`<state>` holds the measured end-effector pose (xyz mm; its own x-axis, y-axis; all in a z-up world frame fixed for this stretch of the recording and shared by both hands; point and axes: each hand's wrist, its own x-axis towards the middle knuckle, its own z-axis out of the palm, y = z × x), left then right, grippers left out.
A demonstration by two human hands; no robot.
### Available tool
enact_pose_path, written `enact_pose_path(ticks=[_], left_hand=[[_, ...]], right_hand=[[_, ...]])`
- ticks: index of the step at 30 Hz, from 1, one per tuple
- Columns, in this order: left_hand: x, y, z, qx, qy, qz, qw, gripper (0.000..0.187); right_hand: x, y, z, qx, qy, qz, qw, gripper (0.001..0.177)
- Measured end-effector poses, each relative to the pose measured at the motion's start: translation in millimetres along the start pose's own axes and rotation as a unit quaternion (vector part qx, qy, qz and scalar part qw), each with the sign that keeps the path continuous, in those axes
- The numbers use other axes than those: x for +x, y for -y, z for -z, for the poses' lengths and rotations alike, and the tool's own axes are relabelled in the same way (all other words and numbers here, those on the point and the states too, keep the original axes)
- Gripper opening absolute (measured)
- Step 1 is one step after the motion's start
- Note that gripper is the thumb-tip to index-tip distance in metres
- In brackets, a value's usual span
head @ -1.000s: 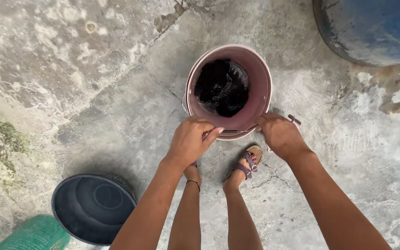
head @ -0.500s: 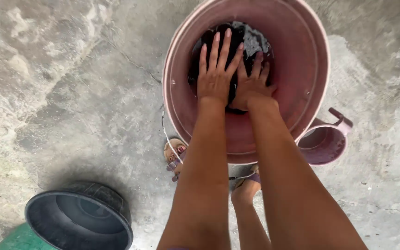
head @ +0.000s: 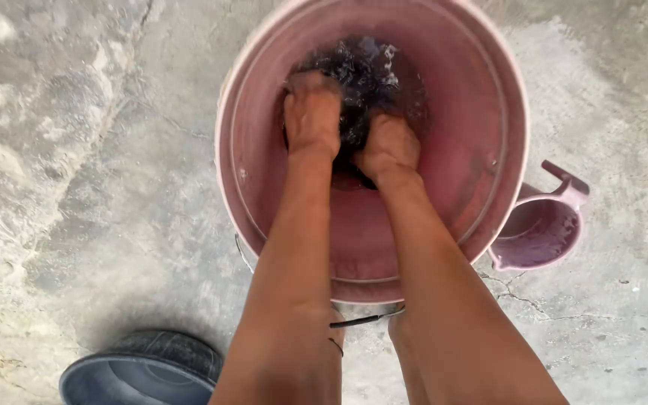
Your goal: The recorder mops a concrete floor by hand with a wet cloth, rinses the cloth in a bucket of water, and wrings it out.
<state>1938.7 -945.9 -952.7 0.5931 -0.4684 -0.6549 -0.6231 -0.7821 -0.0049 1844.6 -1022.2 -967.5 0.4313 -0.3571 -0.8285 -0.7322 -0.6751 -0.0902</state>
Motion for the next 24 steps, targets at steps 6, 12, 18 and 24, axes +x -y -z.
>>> enact_pose_path(ticks=[6, 12, 18, 24], left_hand=[[-45.9, -13.6, 6.6, -0.187, -0.149, 0.107, 0.965, 0.032], [2.6, -13.9, -80.7, -0.095, -0.035, 0.084, 0.991, 0.061], [20.5, -3.0, -65.6, -0.267, 0.048, 0.124, 0.955, 0.063], [-37.0, -1.8, 10.3, -0.431, -0.178, 0.100, 0.879, 0.062]], right_hand=[[-33.9, -6.8, 27.0, 0.130, -0.164, -0.004, 0.978, 0.071], [35.0, 4.6, -26.5, -0.064, -0.096, 0.010, 0.993, 0.087], [69.4, -5.1, -31.4, 0.065, -0.116, -0.044, 0.990, 0.067], [-45.8, -5.9, 56.5, 0.202, -0.184, 0.056, 0.960, 0.071]])
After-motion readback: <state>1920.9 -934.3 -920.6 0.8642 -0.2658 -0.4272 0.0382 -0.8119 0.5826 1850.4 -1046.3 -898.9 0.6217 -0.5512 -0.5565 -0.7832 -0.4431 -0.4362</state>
